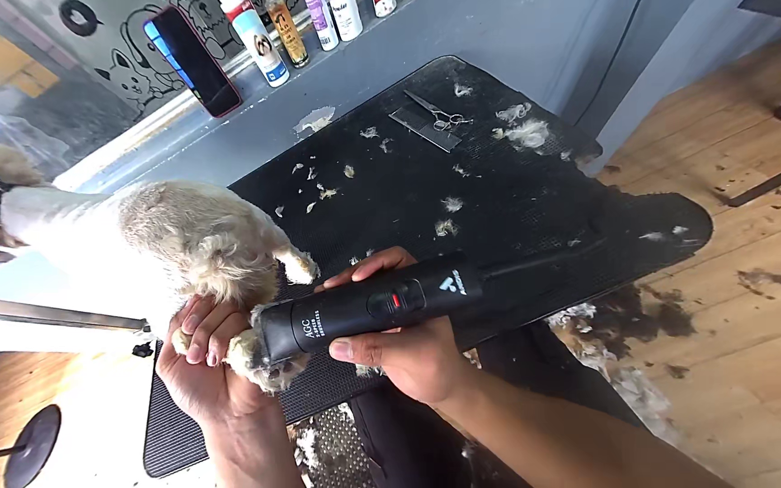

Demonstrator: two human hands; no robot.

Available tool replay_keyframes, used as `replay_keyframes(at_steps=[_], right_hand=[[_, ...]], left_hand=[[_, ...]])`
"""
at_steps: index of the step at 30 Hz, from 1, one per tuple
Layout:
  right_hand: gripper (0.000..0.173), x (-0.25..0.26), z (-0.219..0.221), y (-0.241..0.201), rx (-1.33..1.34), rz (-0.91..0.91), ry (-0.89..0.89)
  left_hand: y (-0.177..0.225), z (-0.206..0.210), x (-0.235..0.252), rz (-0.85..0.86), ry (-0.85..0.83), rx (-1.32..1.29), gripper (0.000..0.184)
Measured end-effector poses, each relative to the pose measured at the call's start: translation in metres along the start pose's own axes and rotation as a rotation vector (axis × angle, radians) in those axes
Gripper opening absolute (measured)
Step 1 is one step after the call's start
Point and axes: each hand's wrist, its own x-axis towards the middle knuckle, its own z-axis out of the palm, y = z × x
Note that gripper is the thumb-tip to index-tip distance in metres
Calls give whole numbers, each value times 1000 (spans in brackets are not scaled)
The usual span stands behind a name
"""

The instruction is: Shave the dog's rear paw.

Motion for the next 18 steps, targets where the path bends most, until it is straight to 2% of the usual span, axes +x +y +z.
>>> replay_keyframes(at_steps=[3, 5, 6, 8, 11, 14, 18], right_hand=[[40, -3, 7, -3, 323, 222, 143], [31, -6, 4, -5, 469, 234, 166], [32, -9, 0, -5, 394, 164, 143], [46, -15, -11, -3, 64, -35, 93], [54, -27, -24, -2, -201, -216, 61], [52, -39, -32, -1, -326, -270, 26], [51, -43, -31, 3, -300, -243, 12]], left_hand=[[0, 1, 0, 7, -8, 3, 49], [2, -1, 1, 19, -4, 11, 50], [3, -2, 1, 23, -2, 5, 49], [3, -3, 0, 22, -9, -23, 47], [1, 1, -1, 37, 13, -11, 47], [4, 1, -1, 28, 5, -17, 46], [7, 2, 0, 30, 28, -6, 48]])
